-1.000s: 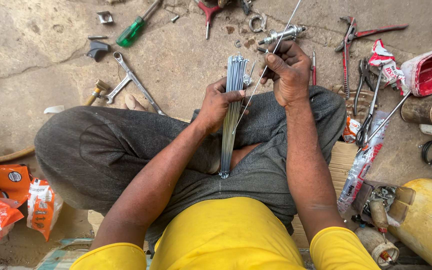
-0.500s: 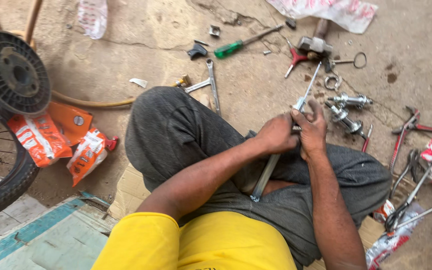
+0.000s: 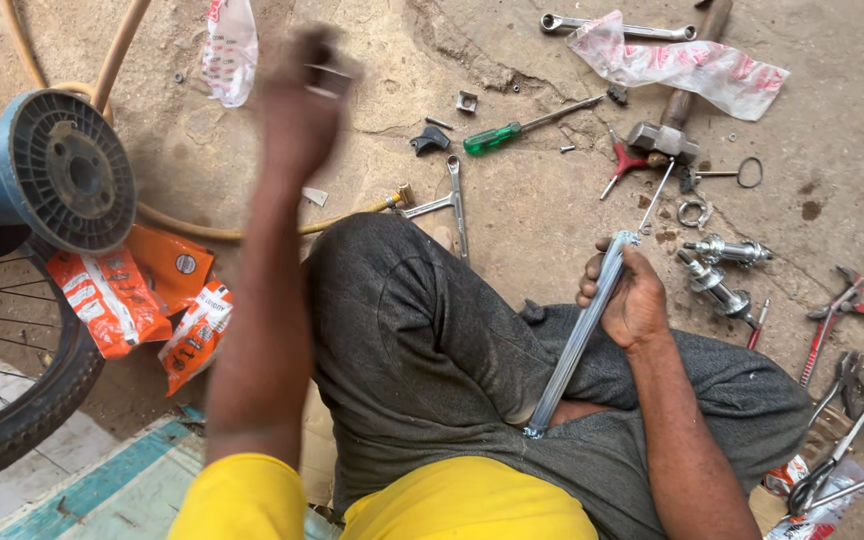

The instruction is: The person unpacks a new bicycle hub and a package of bicycle spokes. They remove the spokes from the packaging, separate them into smaller bundles, and thread them through a metal washer to organize them.

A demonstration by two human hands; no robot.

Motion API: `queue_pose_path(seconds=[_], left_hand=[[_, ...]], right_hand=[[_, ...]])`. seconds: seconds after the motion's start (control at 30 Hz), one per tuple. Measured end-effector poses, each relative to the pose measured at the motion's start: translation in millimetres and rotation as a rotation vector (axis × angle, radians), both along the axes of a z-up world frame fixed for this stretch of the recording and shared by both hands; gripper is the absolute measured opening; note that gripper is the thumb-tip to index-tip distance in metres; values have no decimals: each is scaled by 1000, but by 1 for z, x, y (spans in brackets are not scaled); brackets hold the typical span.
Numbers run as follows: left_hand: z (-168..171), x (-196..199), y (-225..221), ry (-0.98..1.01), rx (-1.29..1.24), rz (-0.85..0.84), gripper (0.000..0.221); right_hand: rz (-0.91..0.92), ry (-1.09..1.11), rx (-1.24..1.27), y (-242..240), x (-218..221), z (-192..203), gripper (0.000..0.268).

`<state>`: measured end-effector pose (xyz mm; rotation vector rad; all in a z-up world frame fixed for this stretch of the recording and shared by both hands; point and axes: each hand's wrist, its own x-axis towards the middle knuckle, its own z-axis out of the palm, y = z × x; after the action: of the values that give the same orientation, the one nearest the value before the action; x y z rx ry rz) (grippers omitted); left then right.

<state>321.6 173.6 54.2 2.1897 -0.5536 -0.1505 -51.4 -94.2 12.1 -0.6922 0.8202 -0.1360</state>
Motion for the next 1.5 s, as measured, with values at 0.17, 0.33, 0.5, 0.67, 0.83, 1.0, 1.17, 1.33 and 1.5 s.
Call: queue_pose_path(seconds=[0.17,0.33,0.5,0.67,0.83,1.0,1.17,1.33,1.5], left_hand=[[-121,118,67,49,231,670,50],[-151,142,70,-195,442,626,16],[-82,107,-16,-473,166,-68,9],[-2,-54,-141,-378,242,-578,14],[1,-197,-164,-171,490,-985,22],[-17,-240,-158,64,357,-827,44],[-42,-271,-187,633,-169,-545,57],[-61,-274,-196,973,-231,-455,44],[-47,-281,-205,1195,-349,-561,44]], right_hand=[[30,-62,1,-6,-4,-14,38],[-24,2,-40,-4,-7,-12,34],[-36,-6,-20,-10,-10,-6,31],[-53,-135,12,-16,-21,5,34],[-91,-171,-17,-19,-29,16,37],[-86,-105,-87,-14,-42,8,40],[234,-89,-337,-7,-41,-1,50],[741,505,-632,-27,-44,9,54],[-38,269,-648,-72,-42,31,48]])
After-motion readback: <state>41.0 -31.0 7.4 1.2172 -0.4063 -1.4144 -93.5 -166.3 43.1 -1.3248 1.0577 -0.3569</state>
